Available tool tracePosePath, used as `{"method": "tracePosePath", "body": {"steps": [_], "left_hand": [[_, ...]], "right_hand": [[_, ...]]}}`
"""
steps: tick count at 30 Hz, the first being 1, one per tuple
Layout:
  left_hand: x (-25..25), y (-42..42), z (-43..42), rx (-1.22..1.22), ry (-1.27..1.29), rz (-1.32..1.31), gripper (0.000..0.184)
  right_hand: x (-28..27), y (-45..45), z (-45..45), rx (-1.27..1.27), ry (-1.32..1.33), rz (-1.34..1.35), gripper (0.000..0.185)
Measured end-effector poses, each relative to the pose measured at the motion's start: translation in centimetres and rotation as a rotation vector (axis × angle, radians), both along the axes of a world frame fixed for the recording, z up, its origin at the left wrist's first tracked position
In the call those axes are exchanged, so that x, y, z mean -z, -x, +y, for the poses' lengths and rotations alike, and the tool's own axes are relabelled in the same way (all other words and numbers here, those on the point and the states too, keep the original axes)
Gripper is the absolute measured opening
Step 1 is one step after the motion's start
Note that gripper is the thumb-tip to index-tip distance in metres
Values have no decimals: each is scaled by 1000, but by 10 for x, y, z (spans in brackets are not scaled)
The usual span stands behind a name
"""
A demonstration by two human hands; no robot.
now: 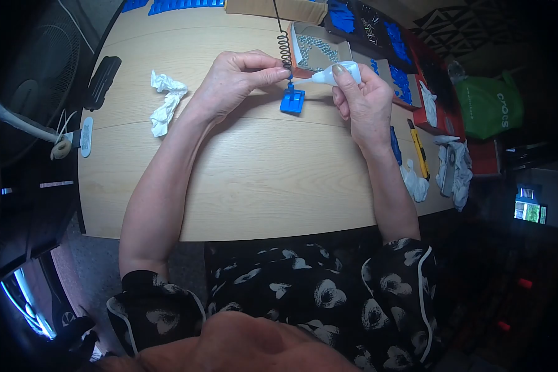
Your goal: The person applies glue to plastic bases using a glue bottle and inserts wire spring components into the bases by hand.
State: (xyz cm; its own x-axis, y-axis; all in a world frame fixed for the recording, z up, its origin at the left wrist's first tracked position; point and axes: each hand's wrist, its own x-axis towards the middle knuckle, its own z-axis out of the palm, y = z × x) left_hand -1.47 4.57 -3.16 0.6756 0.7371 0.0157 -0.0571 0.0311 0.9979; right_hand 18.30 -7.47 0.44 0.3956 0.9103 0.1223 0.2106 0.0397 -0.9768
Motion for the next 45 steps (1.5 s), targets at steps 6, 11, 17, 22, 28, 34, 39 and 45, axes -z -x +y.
{"method": "tracePosePath", "body": {"steps": [6, 11, 17, 22, 28, 34, 39, 45], "left_hand": [[-1, 0, -1, 11, 6, 3, 27], [-5, -2, -7, -1, -114, -14, 23], [-3, -10, -11, 15, -276, -13, 17], [-8, -13, -19, 16, -261, 17, 13], [-1, -16, -20, 3, -294, 8, 14], [-1, -17, -22, -4, -327, -7, 16], [1, -18, -21, 1, -313, -1, 11], [3, -18, -22, 4, -304, 29, 19]], "right_hand": [[2, -26, -12, -112, -48, 354, 25], [10, -81, -45, 13, -209, 617, 46], [11, -162, -92, 268, -227, 232, 46], [36, -186, -92, 442, -200, -54, 38], [62, -205, -82, 550, -171, -186, 42], [63, -205, -84, 625, 0, -645, 35], [68, -209, -87, 741, -23, -980, 36], [9, -111, -75, 492, -183, -791, 22]]}}
